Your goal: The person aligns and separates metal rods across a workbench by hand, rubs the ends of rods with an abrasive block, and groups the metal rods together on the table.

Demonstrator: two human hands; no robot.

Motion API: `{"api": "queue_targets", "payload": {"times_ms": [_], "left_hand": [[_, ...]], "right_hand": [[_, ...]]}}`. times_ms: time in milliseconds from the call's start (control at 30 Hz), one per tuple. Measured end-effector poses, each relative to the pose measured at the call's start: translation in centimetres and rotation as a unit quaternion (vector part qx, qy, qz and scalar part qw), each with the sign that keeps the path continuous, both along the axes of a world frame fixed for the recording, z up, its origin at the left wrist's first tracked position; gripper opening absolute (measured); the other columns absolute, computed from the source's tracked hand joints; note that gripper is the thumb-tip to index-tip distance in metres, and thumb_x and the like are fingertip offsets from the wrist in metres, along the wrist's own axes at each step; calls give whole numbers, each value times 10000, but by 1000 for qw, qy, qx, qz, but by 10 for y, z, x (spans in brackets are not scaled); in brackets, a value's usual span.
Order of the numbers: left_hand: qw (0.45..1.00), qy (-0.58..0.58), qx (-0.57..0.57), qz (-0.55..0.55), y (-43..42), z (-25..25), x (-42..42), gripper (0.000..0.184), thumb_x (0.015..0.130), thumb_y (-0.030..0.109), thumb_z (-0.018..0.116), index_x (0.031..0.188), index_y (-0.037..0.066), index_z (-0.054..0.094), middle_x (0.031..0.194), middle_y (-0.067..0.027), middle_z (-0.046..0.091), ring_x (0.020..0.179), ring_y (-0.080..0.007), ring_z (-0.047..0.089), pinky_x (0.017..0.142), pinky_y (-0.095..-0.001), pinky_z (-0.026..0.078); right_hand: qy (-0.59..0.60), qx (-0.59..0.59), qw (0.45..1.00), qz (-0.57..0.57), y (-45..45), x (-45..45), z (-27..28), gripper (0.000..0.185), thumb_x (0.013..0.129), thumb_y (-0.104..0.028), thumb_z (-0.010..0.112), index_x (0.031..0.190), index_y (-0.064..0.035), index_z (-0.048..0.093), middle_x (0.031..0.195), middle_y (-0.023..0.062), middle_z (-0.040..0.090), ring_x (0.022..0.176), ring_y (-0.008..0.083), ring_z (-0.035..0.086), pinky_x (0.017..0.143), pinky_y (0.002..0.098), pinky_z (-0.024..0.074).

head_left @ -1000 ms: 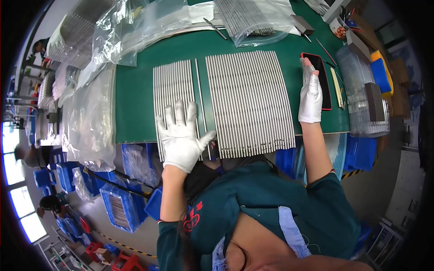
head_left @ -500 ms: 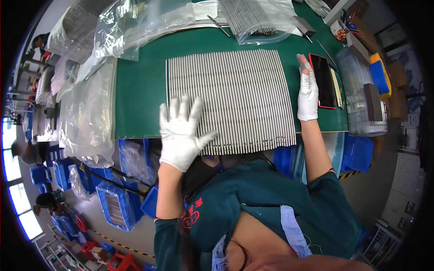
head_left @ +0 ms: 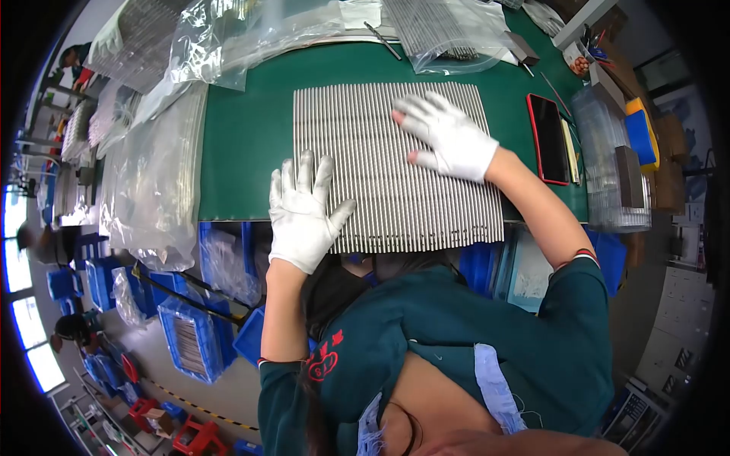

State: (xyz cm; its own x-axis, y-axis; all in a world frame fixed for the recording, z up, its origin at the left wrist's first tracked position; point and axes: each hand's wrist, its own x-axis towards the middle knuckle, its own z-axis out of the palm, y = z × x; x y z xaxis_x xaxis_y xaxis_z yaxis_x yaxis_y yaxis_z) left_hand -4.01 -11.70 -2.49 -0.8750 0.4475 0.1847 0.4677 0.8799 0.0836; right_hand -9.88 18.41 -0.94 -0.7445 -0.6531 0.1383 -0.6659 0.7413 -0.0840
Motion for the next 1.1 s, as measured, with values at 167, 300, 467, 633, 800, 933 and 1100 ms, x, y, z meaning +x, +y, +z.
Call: {"api": "queue_targets", "payload": {"times_ms": [167, 300, 467, 633, 800, 933, 1100], "left_hand": [[996, -68, 41, -28, -16, 19, 24, 775, 859, 525, 634, 1469, 94, 425, 1485, -199, 440, 1385, -412, 378, 1183, -530, 213], [992, -65, 102, -35, -53, 26, 53, 856, 839, 571, 641, 1473, 47, 402, 1477, -215, 440, 1378, -416, 388, 1177, -552, 228], [996, -56, 71, -2, -40, 27, 55, 879, 819, 561, 661, 1483, 53, 388, 1452, -226, 462, 1372, -416, 395, 1183, -546, 217], [998, -46, 31, 17, -34, 21, 58, 900, 808, 585, 657, 1460, 20, 400, 1449, -243, 453, 1369, -409, 395, 1187, -538, 205], [996, -75, 36, 14, -29, 17, 70, 901, 800, 576, 663, 1474, 41, 397, 1471, -269, 412, 1394, -424, 354, 1185, -542, 205], [998, -58, 35, 16, -28, 17, 70, 869, 790, 580, 673, 1437, 46, 445, 1451, -258, 448, 1368, -423, 397, 1186, -541, 204], [996, -74, 41, 33, -39, 18, 82, 855, 787, 547, 695, 1437, 53, 443, 1439, -238, 462, 1376, -411, 393, 1184, -558, 200]], "right_hand": [[15, 10, 1000, 5, -14, -15, -6, 730, 970, -548, 412, 1444, 8, 427, 1517, 220, 388, 1435, 363, 331, 1210, 493, 189], [-63, -19, 979, 191, -30, 54, 9, 722, 948, -588, 388, 1406, -38, 489, 1456, 227, 465, 1384, 383, 403, 1193, 531, 212], [7, 14, 999, 28, -16, -5, -1, 713, 964, -574, 393, 1449, -53, 444, 1499, 218, 415, 1416, 379, 360, 1199, 511, 206], [8, 28, 997, 71, -34, -15, -3, 735, 957, -598, 403, 1453, -56, 439, 1507, 227, 405, 1422, 382, 349, 1196, 523, 202], [-68, -25, 956, 283, -72, 40, 0, 718, 945, -598, 421, 1428, -68, 474, 1513, 184, 424, 1418, 350, 371, 1196, 544, 197], [10, 5, 995, 104, -64, -46, -8, 687, 980, -537, 387, 1458, -46, 439, 1530, 190, 396, 1433, 343, 348, 1203, 499, 197], [10, -6, 982, 187, -103, -19, -10, 755, 967, -624, 330, 1479, -78, 426, 1531, 184, 406, 1435, 343, 356, 1211, 508, 184]]}}
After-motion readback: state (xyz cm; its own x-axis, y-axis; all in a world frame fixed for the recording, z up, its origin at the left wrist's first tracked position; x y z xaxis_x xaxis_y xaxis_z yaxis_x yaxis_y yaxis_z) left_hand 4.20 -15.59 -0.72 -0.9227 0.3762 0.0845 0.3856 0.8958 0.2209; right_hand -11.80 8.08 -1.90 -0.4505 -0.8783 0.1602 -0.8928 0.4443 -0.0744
